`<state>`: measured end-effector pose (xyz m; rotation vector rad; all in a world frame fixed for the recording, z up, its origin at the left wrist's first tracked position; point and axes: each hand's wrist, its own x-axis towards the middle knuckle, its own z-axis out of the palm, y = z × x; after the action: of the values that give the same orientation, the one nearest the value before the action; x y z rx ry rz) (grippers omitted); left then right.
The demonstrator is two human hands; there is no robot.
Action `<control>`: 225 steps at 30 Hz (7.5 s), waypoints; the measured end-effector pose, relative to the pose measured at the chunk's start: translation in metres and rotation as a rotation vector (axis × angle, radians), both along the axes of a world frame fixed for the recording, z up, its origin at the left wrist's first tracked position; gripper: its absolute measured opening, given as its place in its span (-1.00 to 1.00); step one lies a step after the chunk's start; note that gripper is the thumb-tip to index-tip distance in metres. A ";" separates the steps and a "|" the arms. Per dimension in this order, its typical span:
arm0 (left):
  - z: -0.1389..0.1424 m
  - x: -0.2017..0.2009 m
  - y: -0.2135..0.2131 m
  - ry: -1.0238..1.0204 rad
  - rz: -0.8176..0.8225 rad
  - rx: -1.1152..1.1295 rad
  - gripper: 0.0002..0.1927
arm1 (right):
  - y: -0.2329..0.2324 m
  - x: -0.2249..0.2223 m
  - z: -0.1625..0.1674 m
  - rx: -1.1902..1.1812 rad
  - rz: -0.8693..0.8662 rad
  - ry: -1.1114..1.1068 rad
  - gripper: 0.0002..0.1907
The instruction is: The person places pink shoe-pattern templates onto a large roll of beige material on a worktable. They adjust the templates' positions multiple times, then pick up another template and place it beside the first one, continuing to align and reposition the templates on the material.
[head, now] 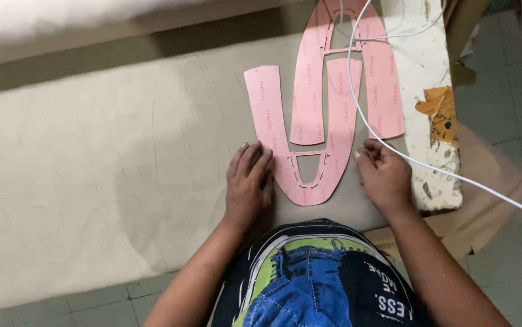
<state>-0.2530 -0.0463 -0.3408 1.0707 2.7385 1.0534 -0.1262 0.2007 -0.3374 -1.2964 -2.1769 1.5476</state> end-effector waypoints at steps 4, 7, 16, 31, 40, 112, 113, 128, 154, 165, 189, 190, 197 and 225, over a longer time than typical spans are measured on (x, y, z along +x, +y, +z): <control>0.002 0.005 -0.011 0.020 -0.037 -0.038 -0.62 | -0.002 -0.008 0.001 -0.200 -0.088 0.022 -0.65; 0.004 0.001 -0.010 0.052 -0.059 -0.096 -0.58 | 0.004 -0.014 0.000 -0.245 -0.078 0.057 -0.66; 0.008 -0.009 -0.005 -0.004 -0.077 -0.336 -0.51 | 0.019 -0.024 -0.018 -0.553 -0.165 0.177 -0.79; 0.022 0.020 -0.043 -0.855 0.549 0.747 -0.51 | -0.026 -0.061 -0.038 -0.665 0.757 0.031 -0.70; 0.014 -0.031 -0.067 -0.645 0.838 1.135 -0.61 | -0.011 -0.169 -0.005 -0.189 0.791 0.047 -0.62; 0.118 -0.445 0.027 -0.177 0.687 -0.386 0.13 | 0.039 -0.076 0.032 0.462 0.179 -0.543 -0.11; 0.121 -0.450 0.032 -0.261 0.717 -0.430 0.19 | 0.045 -0.084 0.034 0.434 0.137 -0.588 0.00; 0.135 -0.452 0.024 -0.301 0.574 0.298 -0.73 | 0.119 -0.079 0.078 -0.029 -0.383 -0.331 -0.68; -0.003 -0.029 -0.040 -1.196 0.715 0.955 -0.85 | 0.219 -0.168 0.095 0.475 -0.137 0.209 -0.81; -0.013 0.017 -0.008 -1.522 0.427 1.008 -0.67 | -0.025 -0.061 0.035 -0.535 0.615 0.220 -0.69; -0.011 -0.025 -0.011 -1.207 0.732 1.043 -0.65 | -0.022 -0.040 0.046 0.407 0.579 0.676 -0.82; -0.008 -0.024 -0.011 -1.234 0.724 1.059 -0.66 | -0.022 -0.039 0.046 0.387 0.584 0.694 -0.83; 0.020 -0.026 -0.004 -1.308 0.715 1.006 -0.68 | -0.016 -0.037 0.050 0.392 0.584 0.427 -0.85; -0.001 -0.002 -0.008 -0.315 0.513 0.259 -0.60 | 0.022 -0.054 0.021 -0.302 0.139 0.254 -0.67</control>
<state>-0.2553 -0.0548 -0.3422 0.1634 2.7132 1.5127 -0.1797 0.2229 -0.3162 -0.9679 -1.9664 2.0345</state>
